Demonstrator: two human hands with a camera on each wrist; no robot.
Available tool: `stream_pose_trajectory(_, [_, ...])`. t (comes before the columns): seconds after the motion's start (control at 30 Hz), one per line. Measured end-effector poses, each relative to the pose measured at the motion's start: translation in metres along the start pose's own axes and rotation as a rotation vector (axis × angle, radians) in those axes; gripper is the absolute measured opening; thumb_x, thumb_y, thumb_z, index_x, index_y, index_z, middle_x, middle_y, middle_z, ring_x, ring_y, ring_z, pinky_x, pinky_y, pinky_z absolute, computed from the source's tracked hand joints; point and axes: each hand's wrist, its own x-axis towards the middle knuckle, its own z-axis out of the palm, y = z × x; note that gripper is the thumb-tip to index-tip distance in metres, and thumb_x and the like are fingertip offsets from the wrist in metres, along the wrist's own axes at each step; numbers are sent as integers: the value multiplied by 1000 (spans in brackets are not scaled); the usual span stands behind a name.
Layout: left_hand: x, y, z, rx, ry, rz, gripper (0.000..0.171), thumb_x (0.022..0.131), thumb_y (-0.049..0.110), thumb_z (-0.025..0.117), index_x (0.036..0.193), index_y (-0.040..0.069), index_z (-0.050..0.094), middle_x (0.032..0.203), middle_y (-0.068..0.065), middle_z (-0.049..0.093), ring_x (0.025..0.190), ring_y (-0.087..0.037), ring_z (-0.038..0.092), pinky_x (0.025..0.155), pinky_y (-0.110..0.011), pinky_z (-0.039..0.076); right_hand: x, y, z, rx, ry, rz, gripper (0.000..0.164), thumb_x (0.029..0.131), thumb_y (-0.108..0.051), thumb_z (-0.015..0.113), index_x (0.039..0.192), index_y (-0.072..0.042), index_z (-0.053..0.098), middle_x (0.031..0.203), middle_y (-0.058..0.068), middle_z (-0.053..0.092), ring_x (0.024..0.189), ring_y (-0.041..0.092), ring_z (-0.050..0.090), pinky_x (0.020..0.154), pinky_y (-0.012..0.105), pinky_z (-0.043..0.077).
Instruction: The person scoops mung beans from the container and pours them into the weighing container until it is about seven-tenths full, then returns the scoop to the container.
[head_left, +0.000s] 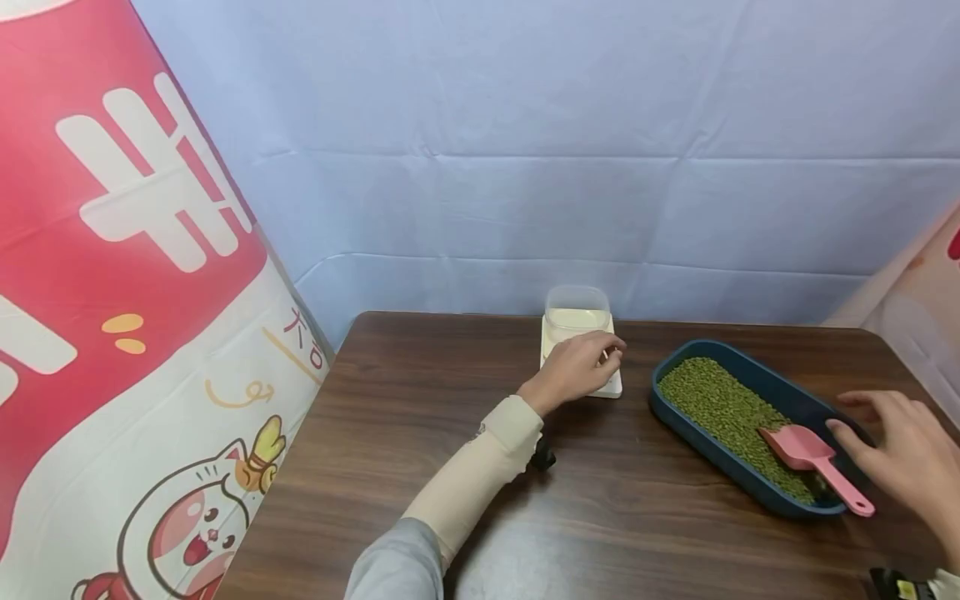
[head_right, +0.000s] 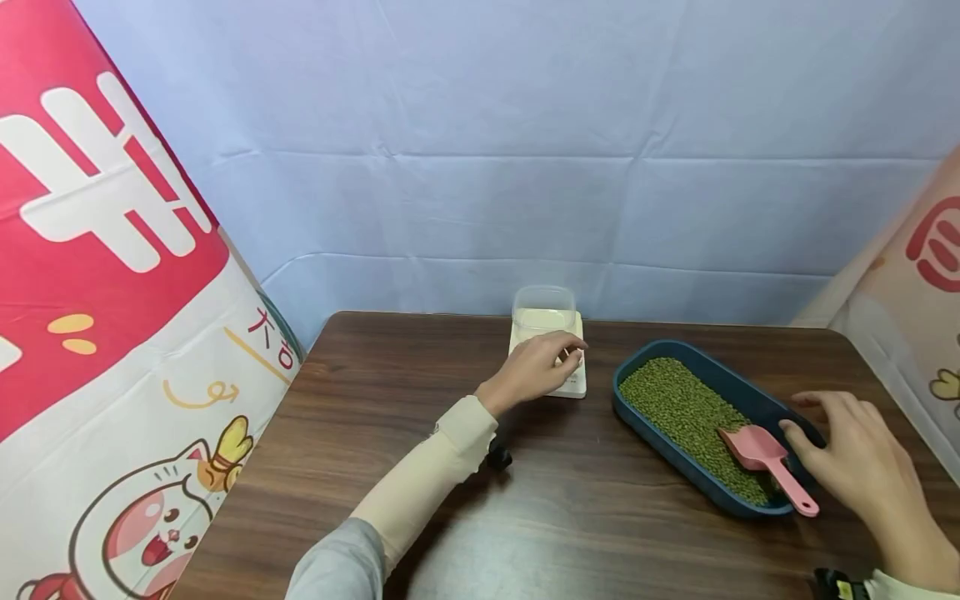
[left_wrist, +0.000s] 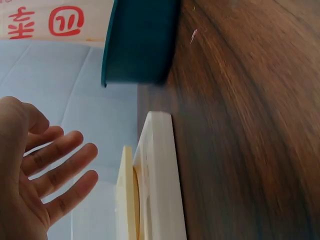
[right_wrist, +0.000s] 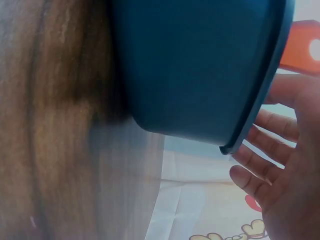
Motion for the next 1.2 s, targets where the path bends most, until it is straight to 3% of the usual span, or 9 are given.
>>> stream_pose_trajectory(0.33, [15,17,11,-32,-95,-41,30,103,34,42,122,24,62,111,15,61,89,3,55,72,-15,51,-7,4,-1,-18,-45,40,45,83,-10,70,115,14,48,111,37,42,93,51,39,77,69,35])
stream_pose_trajectory(0.67, [26,39,33,61,-184,-37,34,104,37,39,128,23,57,117,12,57,89,2,55,72,-15,52,-12,6,0,-42,-76,126,49,84,-12,70,120,12,46,112,35,40,90,48,43,70,67,41])
stream_pose_trajectory(0.87, [30,48,38,95,-195,-72,37,104,39,37,132,22,53,121,11,56,95,-1,56,74,-17,53,-13,7,4,-36,-95,169,49,86,-12,67,121,12,44,114,36,38,93,49,41,74,70,39])
stream_pose_trajectory(1.07, [33,54,41,102,-214,-96,38,105,40,36,134,21,52,117,10,56,90,-1,56,66,-18,52,-13,12,7,-40,-122,214,50,87,-13,63,123,15,41,119,40,34,103,55,37,82,75,36])
stream_pose_trajectory(1.2, [34,56,46,96,-218,-95,39,105,39,35,135,20,50,118,9,56,87,0,56,62,-17,51,-14,17,8,-59,-155,248,51,88,-15,61,122,17,40,115,41,38,99,57,41,78,74,39])
